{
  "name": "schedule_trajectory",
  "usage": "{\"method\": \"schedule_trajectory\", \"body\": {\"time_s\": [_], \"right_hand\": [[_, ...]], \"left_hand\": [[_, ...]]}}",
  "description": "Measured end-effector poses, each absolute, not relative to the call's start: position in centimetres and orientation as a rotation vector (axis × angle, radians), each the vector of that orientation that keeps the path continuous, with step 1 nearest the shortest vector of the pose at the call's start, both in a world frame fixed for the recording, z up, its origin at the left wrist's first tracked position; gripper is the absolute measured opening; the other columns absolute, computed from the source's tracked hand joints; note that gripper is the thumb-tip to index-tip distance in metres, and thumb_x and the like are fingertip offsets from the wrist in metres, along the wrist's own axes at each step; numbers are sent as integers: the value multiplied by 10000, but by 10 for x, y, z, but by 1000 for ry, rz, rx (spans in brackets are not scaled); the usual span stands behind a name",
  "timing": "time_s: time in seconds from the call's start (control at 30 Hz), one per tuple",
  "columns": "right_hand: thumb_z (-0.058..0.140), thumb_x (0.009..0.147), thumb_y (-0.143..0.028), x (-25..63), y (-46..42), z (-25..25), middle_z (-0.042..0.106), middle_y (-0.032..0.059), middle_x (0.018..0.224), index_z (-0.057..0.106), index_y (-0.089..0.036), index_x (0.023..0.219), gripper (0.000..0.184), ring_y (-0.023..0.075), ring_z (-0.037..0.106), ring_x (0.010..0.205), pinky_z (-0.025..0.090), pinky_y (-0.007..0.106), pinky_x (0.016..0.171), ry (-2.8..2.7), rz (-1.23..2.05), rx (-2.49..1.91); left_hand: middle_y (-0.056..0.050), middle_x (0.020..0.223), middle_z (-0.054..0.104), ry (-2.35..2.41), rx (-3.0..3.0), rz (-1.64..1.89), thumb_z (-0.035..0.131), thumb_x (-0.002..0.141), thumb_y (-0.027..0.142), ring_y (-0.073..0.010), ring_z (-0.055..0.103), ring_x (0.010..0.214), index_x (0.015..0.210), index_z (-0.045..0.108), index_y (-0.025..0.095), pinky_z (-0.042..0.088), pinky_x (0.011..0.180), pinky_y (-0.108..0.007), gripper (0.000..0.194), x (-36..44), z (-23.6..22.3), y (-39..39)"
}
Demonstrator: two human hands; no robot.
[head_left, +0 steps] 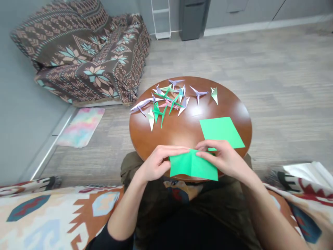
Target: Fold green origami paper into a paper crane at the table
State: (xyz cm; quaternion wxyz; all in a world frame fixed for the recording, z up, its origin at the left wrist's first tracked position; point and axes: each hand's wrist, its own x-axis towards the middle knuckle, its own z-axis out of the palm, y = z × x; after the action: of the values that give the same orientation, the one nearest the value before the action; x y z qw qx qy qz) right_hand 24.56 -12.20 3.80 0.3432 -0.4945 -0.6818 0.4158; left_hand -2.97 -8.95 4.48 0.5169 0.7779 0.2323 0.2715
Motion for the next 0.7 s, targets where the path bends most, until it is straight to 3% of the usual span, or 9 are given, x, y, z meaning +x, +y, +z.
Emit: {"method": "schedule_trajectory", "body": {"time_s": [0.17, 0.27, 0.37, 0.7], "right_hand": [[638, 1039, -256, 240, -115, 43, 786, 46, 878, 732, -215, 916, 160, 212, 720, 800, 530, 338, 769, -1979, 713, -1259], [624, 1049, -226, 236, -119, 45, 767, 62, 875, 713, -204, 934, 147, 223, 708, 803, 517, 348, 758, -2050, 575, -1246], [627, 1047, -192, 229, -124, 48, 787, 67, 896, 707, -202, 966, 114, 225, 724, 805, 513, 350, 761, -2076, 443, -1207], [606, 1018, -91, 215, -137, 56, 796, 55, 832, 674, -175, 976, 116, 211, 734, 708, 515, 393, 884, -2142, 220, -1166]], "left_hand": [[-115, 1515, 678, 691, 1990, 852, 568, 1006, 258, -320, 637, 1397, 1547, 602, 252, 480, 1187, -473, 542, -23, 46, -91], [-118, 1222, 794, 953, 2227, 1126, 705, 987, 267, -279, 695, 1165, 1335, 734, 210, 543, 1051, -443, 353, -11, 42, -92], [-72, 980, 803, 1004, 2444, 1118, 697, 1005, 220, -223, 687, 956, 1076, 781, 187, 549, 889, -383, 115, -1, 42, -92], [-67, 914, 758, 969, 2550, 1037, 620, 1027, 175, -194, 646, 847, 1003, 733, 166, 498, 788, -355, 115, 10, 49, -103]]}}
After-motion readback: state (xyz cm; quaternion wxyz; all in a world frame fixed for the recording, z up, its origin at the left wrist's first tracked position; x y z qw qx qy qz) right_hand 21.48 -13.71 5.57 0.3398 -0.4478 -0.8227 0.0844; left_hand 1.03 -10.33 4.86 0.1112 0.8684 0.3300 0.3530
